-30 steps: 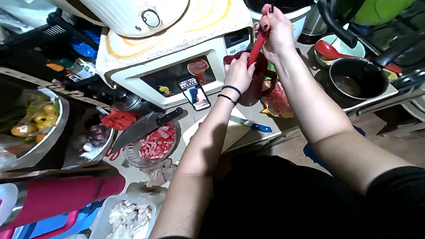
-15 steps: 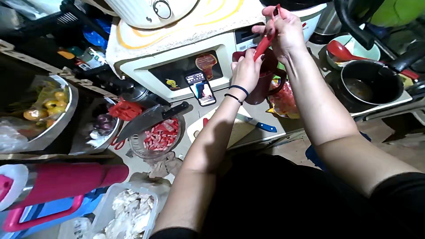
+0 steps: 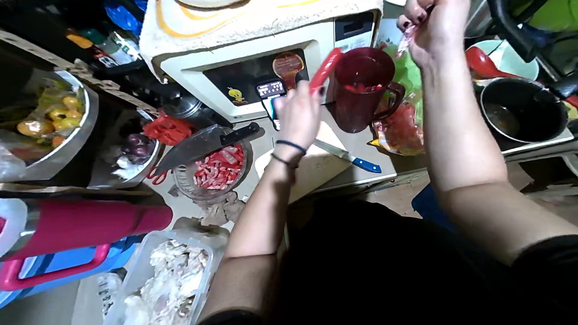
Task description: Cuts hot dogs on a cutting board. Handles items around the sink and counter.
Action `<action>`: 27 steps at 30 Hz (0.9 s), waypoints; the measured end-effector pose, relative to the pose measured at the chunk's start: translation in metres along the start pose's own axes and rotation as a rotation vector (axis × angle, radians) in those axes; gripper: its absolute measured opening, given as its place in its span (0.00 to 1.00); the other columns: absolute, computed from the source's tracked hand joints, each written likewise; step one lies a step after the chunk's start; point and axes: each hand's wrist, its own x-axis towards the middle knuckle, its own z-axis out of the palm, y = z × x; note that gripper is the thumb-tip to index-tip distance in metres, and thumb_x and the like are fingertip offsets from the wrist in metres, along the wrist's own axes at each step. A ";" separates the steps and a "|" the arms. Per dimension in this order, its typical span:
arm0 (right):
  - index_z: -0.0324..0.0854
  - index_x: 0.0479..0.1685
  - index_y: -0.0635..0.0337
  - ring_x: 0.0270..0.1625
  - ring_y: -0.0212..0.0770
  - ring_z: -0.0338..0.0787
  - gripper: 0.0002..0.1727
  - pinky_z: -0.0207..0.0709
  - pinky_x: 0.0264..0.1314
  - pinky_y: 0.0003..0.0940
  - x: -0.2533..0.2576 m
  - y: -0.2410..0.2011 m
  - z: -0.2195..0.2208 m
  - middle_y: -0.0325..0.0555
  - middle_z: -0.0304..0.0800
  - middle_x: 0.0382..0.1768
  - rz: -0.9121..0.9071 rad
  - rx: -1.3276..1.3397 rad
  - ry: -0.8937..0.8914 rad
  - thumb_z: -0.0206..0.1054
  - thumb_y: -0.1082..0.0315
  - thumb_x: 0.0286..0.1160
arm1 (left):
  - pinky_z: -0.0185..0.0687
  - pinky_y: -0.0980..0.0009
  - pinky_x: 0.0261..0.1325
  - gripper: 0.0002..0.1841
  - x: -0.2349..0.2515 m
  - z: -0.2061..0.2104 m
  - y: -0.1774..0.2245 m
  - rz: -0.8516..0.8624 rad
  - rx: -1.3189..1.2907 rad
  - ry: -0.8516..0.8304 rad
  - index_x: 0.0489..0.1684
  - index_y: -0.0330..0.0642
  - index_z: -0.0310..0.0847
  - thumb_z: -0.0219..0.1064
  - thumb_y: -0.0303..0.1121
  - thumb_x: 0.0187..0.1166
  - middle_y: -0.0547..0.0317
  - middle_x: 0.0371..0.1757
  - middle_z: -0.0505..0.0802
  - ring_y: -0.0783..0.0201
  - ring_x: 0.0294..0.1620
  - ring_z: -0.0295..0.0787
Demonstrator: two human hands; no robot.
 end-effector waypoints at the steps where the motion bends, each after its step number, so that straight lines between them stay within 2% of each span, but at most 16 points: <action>1: 0.64 0.27 0.51 0.17 0.31 0.70 0.19 0.77 0.28 0.30 -0.008 -0.005 -0.010 0.32 0.66 0.13 -0.005 -0.100 0.000 0.40 0.74 0.91 | 0.63 0.35 0.77 0.24 -0.014 -0.004 -0.019 -0.071 -0.007 -0.014 0.70 0.29 0.74 0.45 0.41 0.95 0.33 0.57 0.90 0.37 0.65 0.85; 3: 0.68 0.52 0.55 0.24 0.31 0.77 0.10 0.82 0.34 0.31 -0.030 -0.014 -0.037 0.33 0.73 0.25 0.015 -0.356 -0.027 0.41 0.65 0.96 | 0.66 0.31 0.74 0.25 -0.049 -0.004 -0.059 -0.212 -0.003 -0.008 0.72 0.30 0.73 0.42 0.43 0.95 0.30 0.57 0.90 0.35 0.63 0.87; 4: 0.66 0.66 0.57 0.28 0.31 0.81 0.15 0.84 0.37 0.31 -0.045 -0.016 -0.049 0.33 0.75 0.32 0.052 -0.487 -0.034 0.40 0.61 0.97 | 0.69 0.29 0.71 0.26 -0.071 -0.003 -0.077 -0.288 0.007 -0.009 0.74 0.31 0.71 0.40 0.44 0.96 0.28 0.57 0.89 0.32 0.62 0.87; 5: 0.63 0.73 0.60 0.31 0.32 0.84 0.20 0.86 0.40 0.34 -0.060 -0.014 -0.061 0.36 0.77 0.37 0.107 -0.604 -0.037 0.39 0.57 0.98 | 0.72 0.28 0.66 0.27 -0.089 0.002 -0.093 -0.363 0.023 0.000 0.72 0.30 0.71 0.39 0.45 0.96 0.27 0.54 0.89 0.30 0.59 0.87; 7: 0.64 0.77 0.66 0.44 0.39 0.90 0.28 0.89 0.52 0.41 -0.087 -0.002 -0.083 0.49 0.83 0.48 0.301 -0.848 -0.021 0.36 0.52 0.98 | 0.73 0.26 0.64 0.28 -0.111 0.014 -0.111 -0.545 0.055 -0.025 0.69 0.26 0.72 0.38 0.45 0.96 0.23 0.53 0.89 0.26 0.59 0.87; 9: 0.68 0.81 0.66 0.71 0.53 0.84 0.35 0.76 0.75 0.56 -0.101 0.008 -0.095 0.63 0.81 0.71 0.515 -1.069 -0.057 0.38 0.45 0.96 | 0.69 0.28 0.72 0.30 -0.123 0.028 -0.118 -0.687 0.061 -0.078 0.73 0.25 0.71 0.37 0.45 0.96 0.22 0.59 0.88 0.26 0.66 0.84; 10: 0.72 0.79 0.66 0.76 0.60 0.79 0.34 0.67 0.78 0.64 -0.104 0.011 -0.093 0.68 0.78 0.74 0.509 -1.156 -0.050 0.41 0.45 0.96 | 0.68 0.29 0.73 0.30 -0.126 0.037 -0.120 -0.724 0.063 -0.098 0.73 0.26 0.70 0.37 0.45 0.96 0.23 0.60 0.88 0.27 0.67 0.84; 11: 0.75 0.78 0.65 0.78 0.63 0.78 0.32 0.65 0.79 0.66 -0.103 0.012 -0.090 0.70 0.79 0.74 0.409 -1.235 -0.035 0.45 0.48 0.95 | 0.68 0.30 0.74 0.29 -0.127 0.046 -0.123 -0.740 0.069 -0.112 0.73 0.26 0.70 0.38 0.45 0.96 0.24 0.60 0.88 0.28 0.67 0.84; 13: 0.76 0.78 0.65 0.80 0.59 0.76 0.27 0.65 0.84 0.55 -0.091 0.006 -0.079 0.67 0.78 0.75 0.081 -1.302 -0.034 0.49 0.56 0.91 | 0.66 0.31 0.75 0.26 -0.127 0.061 -0.127 -0.739 0.085 -0.131 0.73 0.30 0.72 0.42 0.44 0.95 0.27 0.60 0.89 0.31 0.67 0.85; 15: 0.78 0.71 0.69 0.68 0.49 0.85 0.23 0.77 0.73 0.40 -0.076 -0.002 -0.055 0.64 0.83 0.67 -0.253 -1.273 -0.122 0.50 0.63 0.88 | 0.61 0.30 0.77 0.24 -0.127 0.068 -0.129 -0.692 0.105 -0.133 0.70 0.32 0.76 0.46 0.43 0.94 0.31 0.65 0.88 0.33 0.71 0.82; 16: 0.79 0.69 0.71 0.65 0.47 0.88 0.22 0.80 0.70 0.39 -0.069 -0.007 -0.039 0.64 0.86 0.64 -0.318 -1.252 -0.226 0.52 0.65 0.89 | 0.59 0.29 0.77 0.23 -0.127 0.068 -0.129 -0.669 0.110 -0.139 0.68 0.33 0.78 0.48 0.42 0.93 0.32 0.67 0.87 0.33 0.73 0.80; 18: 0.82 0.67 0.68 0.63 0.47 0.91 0.19 0.81 0.72 0.43 -0.054 -0.009 -0.006 0.60 0.90 0.61 -0.224 -1.313 -0.485 0.55 0.66 0.89 | 0.57 0.28 0.78 0.22 -0.128 0.065 -0.130 -0.638 0.117 -0.153 0.67 0.33 0.80 0.51 0.42 0.92 0.34 0.71 0.85 0.34 0.75 0.78; 20: 0.83 0.69 0.65 0.70 0.58 0.87 0.18 0.73 0.79 0.60 -0.035 0.003 0.017 0.63 0.89 0.65 -0.006 -1.501 -0.783 0.59 0.68 0.88 | 0.57 0.29 0.78 0.22 -0.130 0.059 -0.131 -0.630 0.121 -0.149 0.70 0.35 0.79 0.50 0.41 0.92 0.36 0.73 0.84 0.36 0.75 0.78; 22: 0.84 0.70 0.63 0.71 0.68 0.84 0.18 0.69 0.75 0.73 -0.017 0.027 0.029 0.67 0.88 0.64 0.188 -1.711 -1.048 0.65 0.67 0.86 | 0.58 0.30 0.78 0.21 -0.132 0.053 -0.135 -0.623 0.121 -0.119 0.71 0.37 0.79 0.51 0.39 0.91 0.38 0.73 0.84 0.37 0.75 0.78; 24: 0.85 0.65 0.65 0.65 0.69 0.86 0.16 0.71 0.67 0.74 -0.006 0.048 0.034 0.68 0.89 0.57 0.286 -1.837 -1.242 0.65 0.68 0.84 | 0.58 0.30 0.77 0.20 -0.136 0.046 -0.138 -0.625 0.105 -0.090 0.72 0.39 0.79 0.52 0.38 0.90 0.39 0.73 0.85 0.38 0.76 0.78; 27: 0.82 0.58 0.73 0.57 0.67 0.86 0.13 0.72 0.59 0.71 -0.006 0.053 0.047 0.69 0.87 0.48 0.371 -1.887 -1.333 0.61 0.72 0.86 | 0.56 0.29 0.78 0.20 -0.145 0.038 -0.139 -0.628 0.055 -0.079 0.72 0.42 0.79 0.53 0.39 0.90 0.41 0.74 0.84 0.38 0.77 0.77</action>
